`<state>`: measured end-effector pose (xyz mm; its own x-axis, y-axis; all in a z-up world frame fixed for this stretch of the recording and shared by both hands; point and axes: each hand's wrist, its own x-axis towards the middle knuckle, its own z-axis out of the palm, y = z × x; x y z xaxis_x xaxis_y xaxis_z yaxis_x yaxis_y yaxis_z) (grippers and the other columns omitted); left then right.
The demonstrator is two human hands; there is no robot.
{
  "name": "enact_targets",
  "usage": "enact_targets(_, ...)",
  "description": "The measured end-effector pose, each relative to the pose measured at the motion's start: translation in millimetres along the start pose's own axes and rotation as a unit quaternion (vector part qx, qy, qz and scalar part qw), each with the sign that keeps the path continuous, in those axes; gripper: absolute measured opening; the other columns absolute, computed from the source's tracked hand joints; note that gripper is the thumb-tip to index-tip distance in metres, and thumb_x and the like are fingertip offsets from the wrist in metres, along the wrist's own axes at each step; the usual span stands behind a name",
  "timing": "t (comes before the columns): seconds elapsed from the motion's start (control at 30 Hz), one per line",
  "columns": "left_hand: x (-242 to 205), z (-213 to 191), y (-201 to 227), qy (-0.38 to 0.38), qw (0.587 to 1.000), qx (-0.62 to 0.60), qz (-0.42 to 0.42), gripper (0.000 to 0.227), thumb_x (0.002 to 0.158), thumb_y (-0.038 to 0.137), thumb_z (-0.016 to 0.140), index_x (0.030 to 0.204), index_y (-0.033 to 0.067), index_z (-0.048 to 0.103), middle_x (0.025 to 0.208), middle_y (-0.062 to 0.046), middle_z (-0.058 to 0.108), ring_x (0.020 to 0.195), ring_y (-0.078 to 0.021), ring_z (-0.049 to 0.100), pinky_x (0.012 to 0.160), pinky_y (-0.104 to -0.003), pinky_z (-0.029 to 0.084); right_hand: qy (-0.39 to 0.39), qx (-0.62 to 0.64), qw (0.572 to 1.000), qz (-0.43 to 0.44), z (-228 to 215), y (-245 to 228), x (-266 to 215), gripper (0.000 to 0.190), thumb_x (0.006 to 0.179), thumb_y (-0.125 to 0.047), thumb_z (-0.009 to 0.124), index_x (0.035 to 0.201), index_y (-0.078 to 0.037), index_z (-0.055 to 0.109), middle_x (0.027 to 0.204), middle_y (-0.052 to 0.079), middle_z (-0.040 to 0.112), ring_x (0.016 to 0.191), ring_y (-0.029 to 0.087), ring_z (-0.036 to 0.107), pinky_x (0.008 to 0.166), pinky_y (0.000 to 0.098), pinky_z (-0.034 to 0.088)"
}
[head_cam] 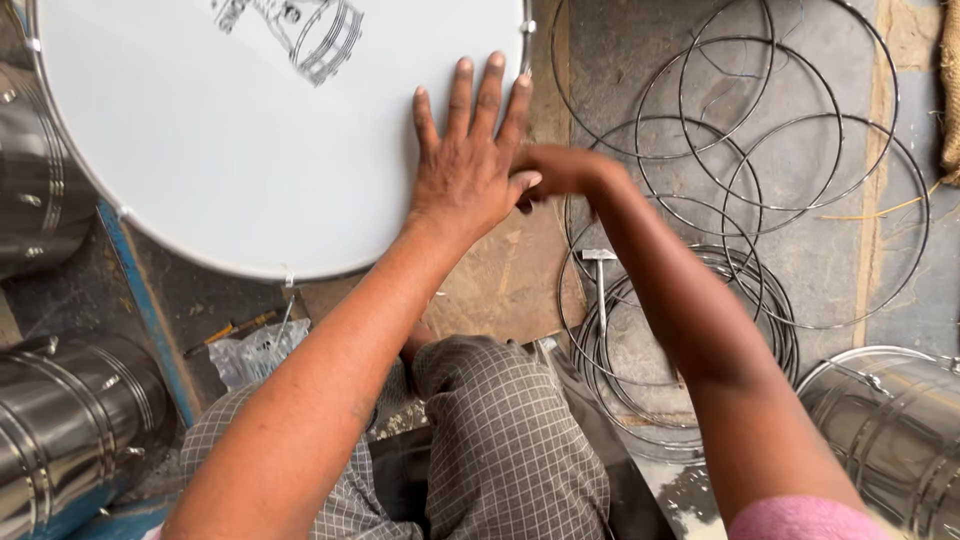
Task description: The person is assembling a drum by securing a white drumhead to a metal shell. They use a small metal tool to tighten the tension rods around the rim of the drum, rotating the drum periodically to access different sections.
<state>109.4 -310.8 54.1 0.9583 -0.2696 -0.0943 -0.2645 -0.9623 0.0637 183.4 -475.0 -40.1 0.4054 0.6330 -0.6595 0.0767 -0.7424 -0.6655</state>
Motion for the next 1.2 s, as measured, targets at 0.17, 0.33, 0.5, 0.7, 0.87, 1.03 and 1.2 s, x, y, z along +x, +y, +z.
enact_targets(0.17, 3, -3, -4, 0.018, 1.0, -0.004, 0.005, 0.097, 0.093, 0.07, 0.058, 0.164, 0.0191, 0.015, 0.169, -0.015, 0.007, 0.155, -0.0404, 0.006, 0.116, -0.079, 0.012, 0.06, -0.174, 0.983, 0.007, -31, -3, 0, 0.033, 0.105, -0.037, 0.061, 0.111, -0.007, 0.073, 0.092, 0.012, 0.076, 0.079, 0.026, 0.07, 0.073, 0.0422, 0.055)
enact_targets(0.33, -1, 3, -5, 0.004, 1.0, -0.005, 0.002, 0.097, 0.094, 0.07, 0.059, 0.164, 0.0202, 0.014, 0.169, -0.016, 0.008, 0.155, -0.0394, 0.005, 0.116, -0.079, 0.013, 0.161, 0.303, 0.935, -0.091, 95, 20, -47, 0.021, 0.104, -0.019, 0.054, 0.118, -0.004, 0.051, 0.092, 0.013, 0.076, 0.078, 0.021, 0.074, 0.066, 0.0328, 0.061)
enact_targets(0.5, 1, 9, -7, 0.036, 0.999, 0.011, 0.012, 0.095, 0.096, 0.069, 0.058, 0.164, 0.0207, 0.014, 0.168, -0.016, 0.008, 0.155, -0.0389, 0.006, 0.117, -0.078, 0.014, 0.141, 0.535, 0.831, -0.055, 182, -25, -30, 0.016, 0.103, -0.009, 0.053, 0.11, 0.0, 0.041, 0.093, 0.016, 0.074, 0.076, 0.024, 0.075, 0.06, 0.036, 0.063)
enact_targets(0.7, 0, 8, -6, 0.038, 0.999, 0.018, 0.009, 0.096, 0.097, 0.068, 0.059, 0.165, 0.0202, 0.011, 0.169, -0.015, 0.007, 0.156, -0.0386, 0.006, 0.118, -0.077, 0.014, 0.178, 0.579, 0.791, -0.088, 185, -51, -7, 0.03, 0.098, -0.005, 0.058, 0.124, -0.003, 0.044, 0.093, 0.014, 0.069, 0.073, 0.022, 0.074, 0.06, 0.0358, 0.065)
enact_targets(0.87, -1, 12, -5, 0.032, 0.999, 0.021, 0.007, 0.098, 0.095, 0.069, 0.06, 0.164, 0.0197, 0.011, 0.168, -0.016, 0.008, 0.154, -0.04, 0.007, 0.117, -0.078, 0.014, 0.096, 0.255, 0.959, -0.076, 88, 13, -21, 0.025, 0.096, -0.016, 0.062, 0.119, -0.008, 0.067, 0.075, 0.009, 0.07, 0.061, 0.019, 0.066, 0.054, 0.0318, 0.056)
enact_targets(1.03, 0, 9, -6, 0.043, 0.999, 0.029, 0.009, 0.097, 0.096, 0.068, 0.062, 0.165, 0.0196, 0.014, 0.169, -0.016, 0.008, 0.155, -0.0398, 0.007, 0.116, -0.078, 0.015, -0.069, -0.095, 0.979, -0.166, -11, 8, 29, 0.019, 0.095, -0.016, 0.068, 0.091, 0.002, 0.074, 0.08, 0.015, 0.077, 0.071, 0.024, 0.071, 0.069, 0.0392, 0.057)
enact_targets(1.2, 0, 11, -6, 0.046, 0.999, 0.012, 0.008, 0.097, 0.096, 0.068, 0.063, 0.165, 0.0198, 0.014, 0.168, -0.016, 0.009, 0.155, -0.0396, 0.007, 0.116, -0.078, 0.016, 0.206, -0.011, 0.978, -0.031, 39, 26, -15, 0.018, 0.099, -0.019, 0.063, 0.112, -0.007, 0.066, 0.089, 0.012, 0.076, 0.079, 0.023, 0.071, 0.071, 0.0401, 0.055)
